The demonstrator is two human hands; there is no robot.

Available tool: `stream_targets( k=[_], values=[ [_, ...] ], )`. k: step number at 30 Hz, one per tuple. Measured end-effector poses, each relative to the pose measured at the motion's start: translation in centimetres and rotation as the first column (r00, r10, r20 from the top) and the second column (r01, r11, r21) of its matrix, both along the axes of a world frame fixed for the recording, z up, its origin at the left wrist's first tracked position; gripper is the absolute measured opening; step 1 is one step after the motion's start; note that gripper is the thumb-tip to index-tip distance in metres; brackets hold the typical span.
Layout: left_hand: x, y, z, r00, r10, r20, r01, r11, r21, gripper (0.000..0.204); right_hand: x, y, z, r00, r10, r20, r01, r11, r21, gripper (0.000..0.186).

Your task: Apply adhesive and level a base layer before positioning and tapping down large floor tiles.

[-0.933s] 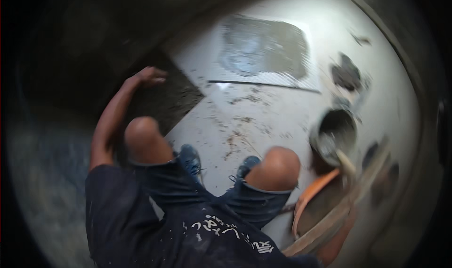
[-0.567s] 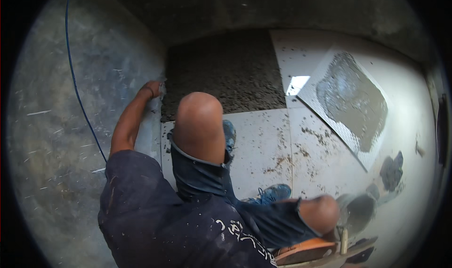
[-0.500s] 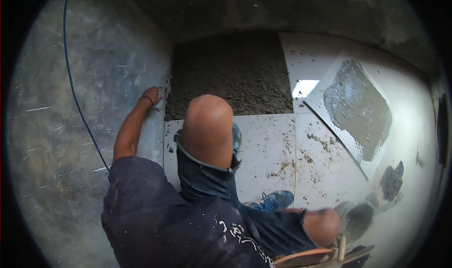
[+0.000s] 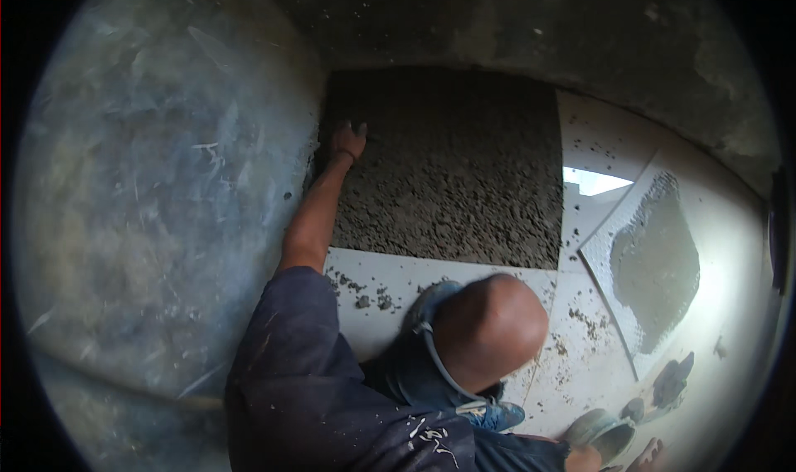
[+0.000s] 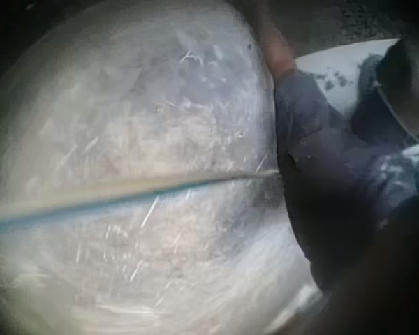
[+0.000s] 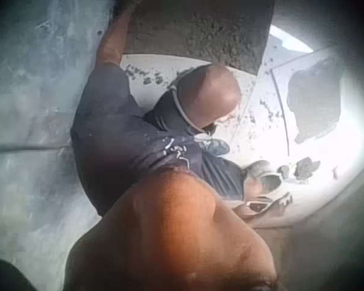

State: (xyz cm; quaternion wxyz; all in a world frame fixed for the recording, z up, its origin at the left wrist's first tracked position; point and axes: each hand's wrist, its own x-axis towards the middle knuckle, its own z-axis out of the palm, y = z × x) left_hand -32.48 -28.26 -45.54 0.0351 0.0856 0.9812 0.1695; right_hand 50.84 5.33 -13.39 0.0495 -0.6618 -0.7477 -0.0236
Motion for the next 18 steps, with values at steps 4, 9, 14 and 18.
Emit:
stream_targets(
  k=[4,9,14,18],
  values=[
    [-8.8,1.8,-0.5,0.991,0.132,-0.004,-0.130,0.977,0.171,0.067,-5.1,-1.2,-1.7,0.999,0.020,0.040,-0.012,0.981,-0.193,0.038],
    [-15.1,4.2,-0.3,0.982,0.105,-0.160,-0.072,0.977,0.199,0.069,-8.0,1.2,0.3,0.996,0.003,0.087,0.019,0.968,-0.250,0.035],
    [-16.4,7.3,-2.9,0.944,0.296,-0.145,-0.177,0.827,0.534,0.075,-7.2,3.4,1.3,0.976,0.046,0.213,0.011,0.966,-0.259,0.033],
    [-16.1,9.0,-4.8,0.823,0.497,-0.274,-0.317,0.804,0.503,0.073,-7.0,5.5,-0.8,0.992,0.037,0.123,0.003,0.951,-0.309,0.031]
  ],
)
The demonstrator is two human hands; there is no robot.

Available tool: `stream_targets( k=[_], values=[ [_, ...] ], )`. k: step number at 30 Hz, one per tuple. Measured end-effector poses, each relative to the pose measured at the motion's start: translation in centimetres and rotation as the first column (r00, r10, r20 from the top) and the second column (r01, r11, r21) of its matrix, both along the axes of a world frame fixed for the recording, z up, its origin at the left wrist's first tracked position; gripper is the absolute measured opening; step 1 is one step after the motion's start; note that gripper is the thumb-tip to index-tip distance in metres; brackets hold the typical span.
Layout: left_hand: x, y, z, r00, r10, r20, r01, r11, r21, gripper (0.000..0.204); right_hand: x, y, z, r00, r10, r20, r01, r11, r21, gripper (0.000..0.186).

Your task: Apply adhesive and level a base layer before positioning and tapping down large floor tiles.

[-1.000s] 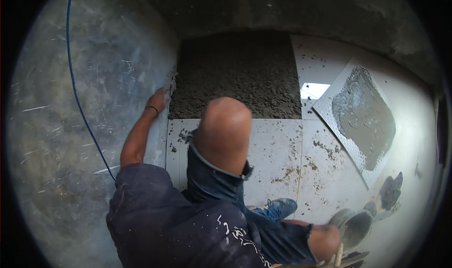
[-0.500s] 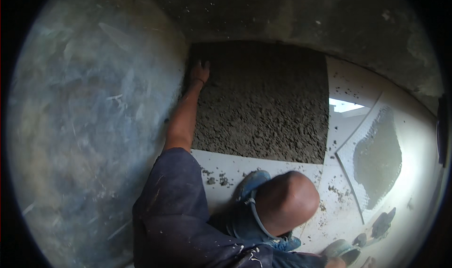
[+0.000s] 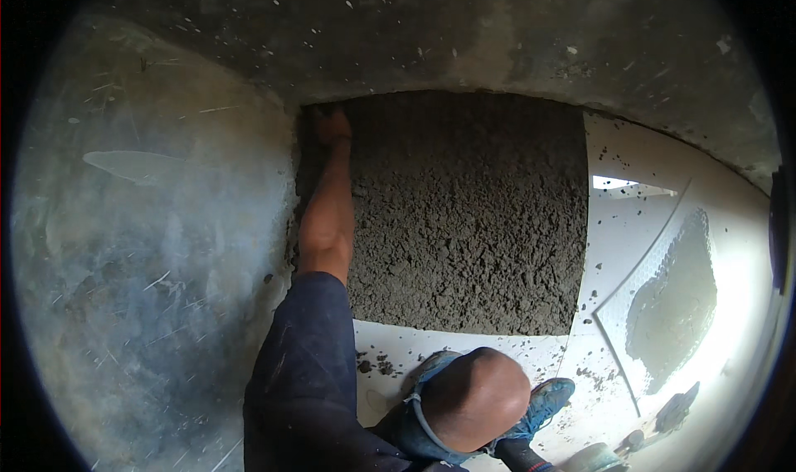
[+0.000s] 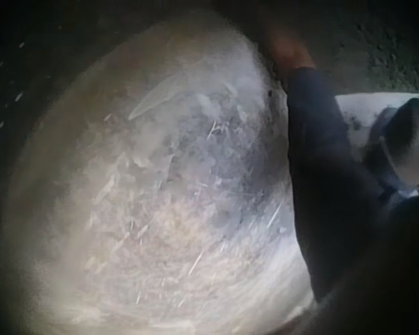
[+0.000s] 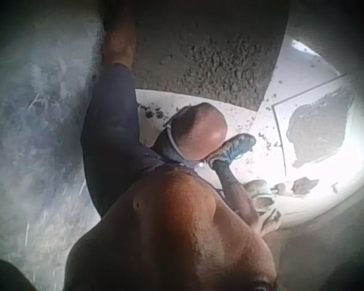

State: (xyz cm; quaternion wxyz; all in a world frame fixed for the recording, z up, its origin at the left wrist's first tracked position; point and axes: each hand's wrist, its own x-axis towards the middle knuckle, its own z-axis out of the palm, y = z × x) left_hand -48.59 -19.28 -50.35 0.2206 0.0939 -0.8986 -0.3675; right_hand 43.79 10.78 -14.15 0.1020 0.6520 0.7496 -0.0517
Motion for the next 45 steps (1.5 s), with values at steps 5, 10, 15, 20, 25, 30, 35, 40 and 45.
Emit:
stream_targets(
  k=[5,10,15,20,25,30,35,40,45],
  values=[
    [1.4,3.0,-0.2,0.989,0.044,0.138,-0.061,0.991,0.118,0.076,-2.4,3.2,-2.7,0.960,0.146,0.237,-0.114,0.983,-0.142,0.031],
    [4.4,9.1,-0.2,0.980,-0.090,0.178,0.065,0.988,0.144,0.068,-4.0,4.9,-4.4,0.985,0.174,0.006,-0.170,0.969,-0.180,0.038],
    [7.8,16.6,-0.9,1.000,-0.016,0.005,0.015,0.991,0.136,0.066,-3.1,4.9,-6.4,0.981,0.195,-0.011,-0.193,0.960,-0.202,0.034],
    [11.3,23.3,0.1,0.984,-0.125,0.127,0.088,0.960,0.267,0.070,-1.4,4.0,-8.0,0.933,-0.044,-0.358,-0.060,0.960,-0.274,0.026],
    [15.2,31.0,-1.3,0.998,-0.059,0.020,0.056,0.988,0.142,0.057,1.0,2.8,-7.6,0.997,-0.044,-0.063,0.025,0.963,-0.267,0.025],
    [17.9,35.1,-1.8,0.947,-0.320,-0.018,0.318,0.933,0.169,0.061,3.4,1.8,-8.6,0.980,0.007,0.197,0.063,0.936,-0.345,0.031],
    [20.2,37.4,-0.1,0.877,-0.481,0.018,0.477,0.874,0.097,0.064,4.7,1.3,-9.7,0.984,0.015,0.175,0.048,0.935,-0.352,0.030],
    [20.3,38.1,0.4,0.589,-0.806,-0.058,0.808,0.589,0.012,0.057,4.8,1.9,-9.8,0.987,-0.157,-0.018,0.134,0.892,-0.431,0.034],
    [19.6,39.0,-0.3,0.466,-0.877,-0.117,0.871,0.478,-0.114,0.051,4.5,2.4,-10.0,0.966,-0.249,-0.067,0.186,0.851,-0.491,0.036]
  ],
)
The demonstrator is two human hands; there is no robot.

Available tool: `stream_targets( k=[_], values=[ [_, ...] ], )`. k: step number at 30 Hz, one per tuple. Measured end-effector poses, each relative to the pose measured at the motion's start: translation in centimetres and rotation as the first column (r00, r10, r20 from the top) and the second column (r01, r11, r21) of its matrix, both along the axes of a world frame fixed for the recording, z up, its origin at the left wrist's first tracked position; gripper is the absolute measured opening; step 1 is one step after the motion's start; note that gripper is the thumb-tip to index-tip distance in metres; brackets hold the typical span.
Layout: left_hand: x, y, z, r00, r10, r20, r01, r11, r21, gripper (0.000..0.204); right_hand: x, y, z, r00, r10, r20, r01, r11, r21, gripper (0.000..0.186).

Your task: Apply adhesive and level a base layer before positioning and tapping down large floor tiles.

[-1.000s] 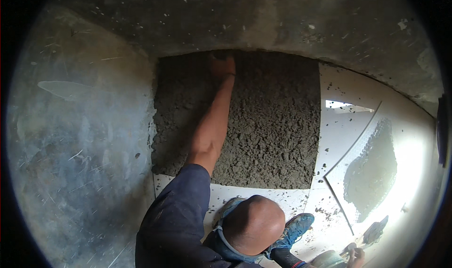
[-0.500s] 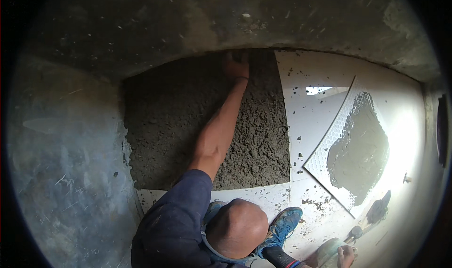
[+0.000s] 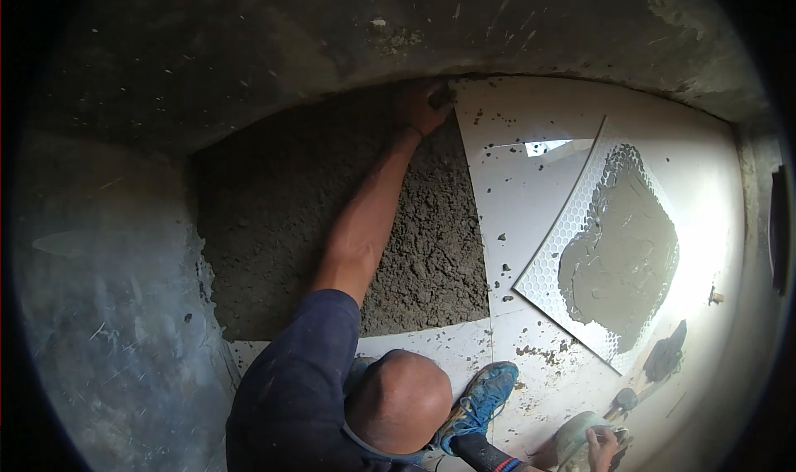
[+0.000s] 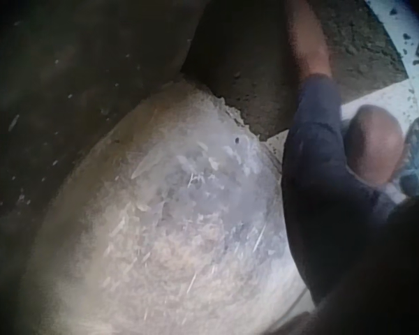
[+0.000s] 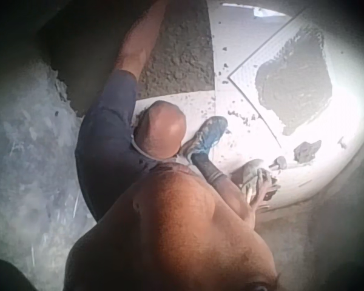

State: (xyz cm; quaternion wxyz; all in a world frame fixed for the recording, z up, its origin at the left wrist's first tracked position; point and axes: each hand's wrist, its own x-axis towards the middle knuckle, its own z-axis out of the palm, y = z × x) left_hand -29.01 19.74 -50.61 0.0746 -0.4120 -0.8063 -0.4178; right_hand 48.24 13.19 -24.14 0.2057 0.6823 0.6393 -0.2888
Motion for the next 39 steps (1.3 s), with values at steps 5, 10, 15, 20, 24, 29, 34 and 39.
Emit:
stream_targets(
  k=[5,10,15,20,24,29,34,39],
  values=[
    [-0.7,-0.6,1.6,0.983,-0.179,0.042,0.183,0.972,-0.151,0.042,-0.3,0.1,-0.1,0.960,0.144,0.242,-0.143,0.989,-0.019,0.036],
    [1.0,-7.3,3.0,0.713,-0.631,0.307,0.701,0.639,-0.316,0.033,0.0,-0.7,-0.5,0.939,0.179,0.294,-0.181,0.983,-0.022,0.037],
    [-2.3,-11.9,2.5,0.919,-0.384,0.095,0.392,0.916,-0.088,0.031,-0.8,-0.7,0.7,0.951,0.212,0.226,-0.223,0.974,0.027,0.027],
    [-0.2,-11.8,1.2,0.923,-0.371,0.101,0.366,0.928,0.066,0.027,-6.5,3.9,3.6,0.966,0.082,-0.247,-0.138,0.967,-0.215,0.029],
    [5.5,-16.9,4.5,0.691,-0.445,0.570,0.548,0.836,-0.012,0.028,-18.7,9.9,2.1,0.827,0.331,-0.454,-0.401,0.914,-0.064,0.017],
    [11.1,-28.0,11.2,0.466,-0.407,0.786,0.382,0.894,0.236,0.029,-42.9,12.7,-11.7,0.229,0.616,-0.754,-0.598,0.700,0.391,0.033],
    [20.0,-43.9,14.2,0.505,0.153,0.850,-0.065,0.988,-0.139,0.030,-64.6,13.4,-24.1,0.063,0.862,-0.503,-0.582,0.441,0.683,0.048],
    [29.3,-53.6,15.3,0.312,0.416,0.854,-0.519,0.827,-0.214,0.032,-69.5,9.5,-24.8,0.018,0.760,-0.649,-0.553,0.548,0.627,0.046]
  ],
)
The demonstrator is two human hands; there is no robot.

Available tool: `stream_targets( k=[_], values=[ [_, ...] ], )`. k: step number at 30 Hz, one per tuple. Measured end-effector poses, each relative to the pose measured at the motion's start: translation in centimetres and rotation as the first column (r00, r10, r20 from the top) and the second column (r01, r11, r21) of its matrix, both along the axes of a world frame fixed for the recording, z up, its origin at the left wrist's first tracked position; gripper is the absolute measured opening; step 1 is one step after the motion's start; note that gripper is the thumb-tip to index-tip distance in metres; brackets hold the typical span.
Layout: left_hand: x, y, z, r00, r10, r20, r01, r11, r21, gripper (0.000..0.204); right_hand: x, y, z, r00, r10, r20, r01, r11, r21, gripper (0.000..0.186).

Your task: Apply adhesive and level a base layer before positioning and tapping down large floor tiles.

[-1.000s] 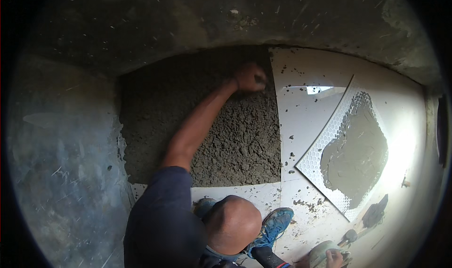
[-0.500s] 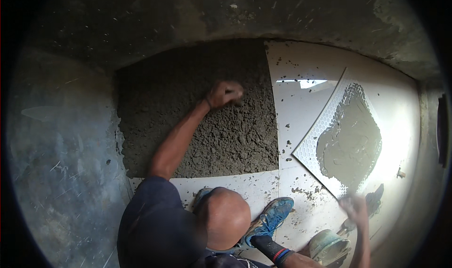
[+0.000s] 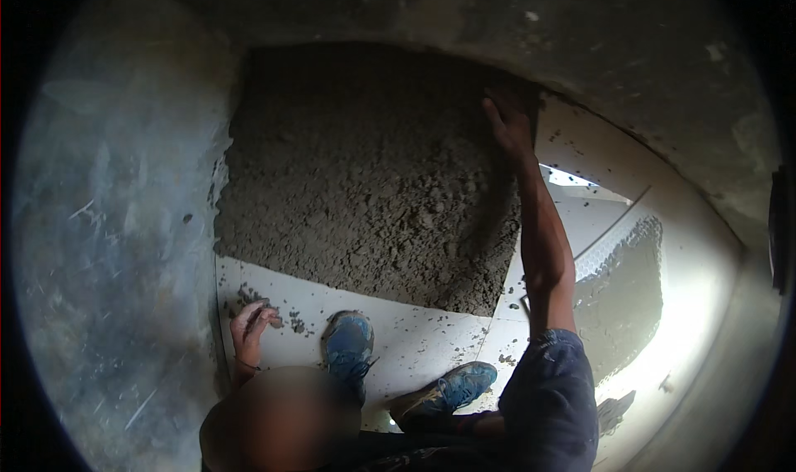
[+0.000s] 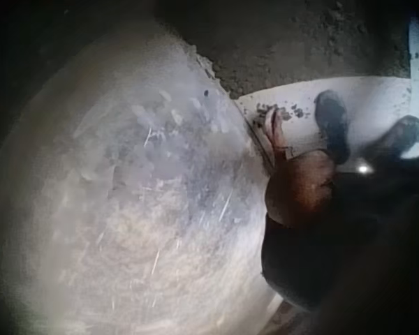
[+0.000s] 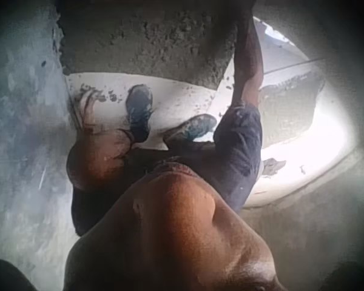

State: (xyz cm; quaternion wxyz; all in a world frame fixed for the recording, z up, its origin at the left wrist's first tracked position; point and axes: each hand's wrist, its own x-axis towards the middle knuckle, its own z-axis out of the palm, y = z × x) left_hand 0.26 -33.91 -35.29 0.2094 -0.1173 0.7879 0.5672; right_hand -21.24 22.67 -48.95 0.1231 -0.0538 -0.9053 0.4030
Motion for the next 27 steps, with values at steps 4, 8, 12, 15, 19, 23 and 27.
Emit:
stream_targets(
  k=[4,8,12,15,19,23,27],
  values=[
    [2.6,-0.5,-1.1,0.989,0.147,-0.008,-0.147,0.989,-0.034,0.032,4.0,-7.1,0.6,0.960,0.274,0.061,-0.276,0.960,0.038,0.044],
    [1.4,2.1,-3.1,0.992,0.118,-0.046,-0.118,0.993,0.000,0.032,6.3,-13.4,1.4,0.917,0.398,0.012,-0.394,0.910,-0.130,0.043],
    [-0.9,3.7,-3.6,0.997,0.035,-0.069,-0.034,0.999,0.019,0.032,10.5,-15.7,4.5,0.737,0.674,0.056,-0.615,0.702,-0.358,0.048],
    [-1.1,3.5,-3.2,0.995,0.052,-0.088,-0.051,0.999,0.015,0.032,11.1,-9.7,6.3,0.935,0.255,0.246,-0.203,0.955,-0.218,0.036],
    [0.1,2.4,-3.3,0.988,0.130,-0.086,-0.128,0.991,0.028,0.032,11.8,-8.2,4.0,1.000,0.004,0.024,-0.006,0.997,0.078,0.040],
    [1.5,1.1,-3.9,0.977,0.185,-0.107,-0.179,0.982,0.060,0.031,15.6,-16.7,0.4,0.987,0.160,0.019,-0.158,0.982,-0.100,0.038],
    [1.9,0.0,-4.0,0.951,0.287,-0.117,-0.281,0.957,0.067,0.032,16.3,-25.1,0.9,0.977,0.211,0.003,-0.204,0.949,-0.241,0.037]
  ],
)
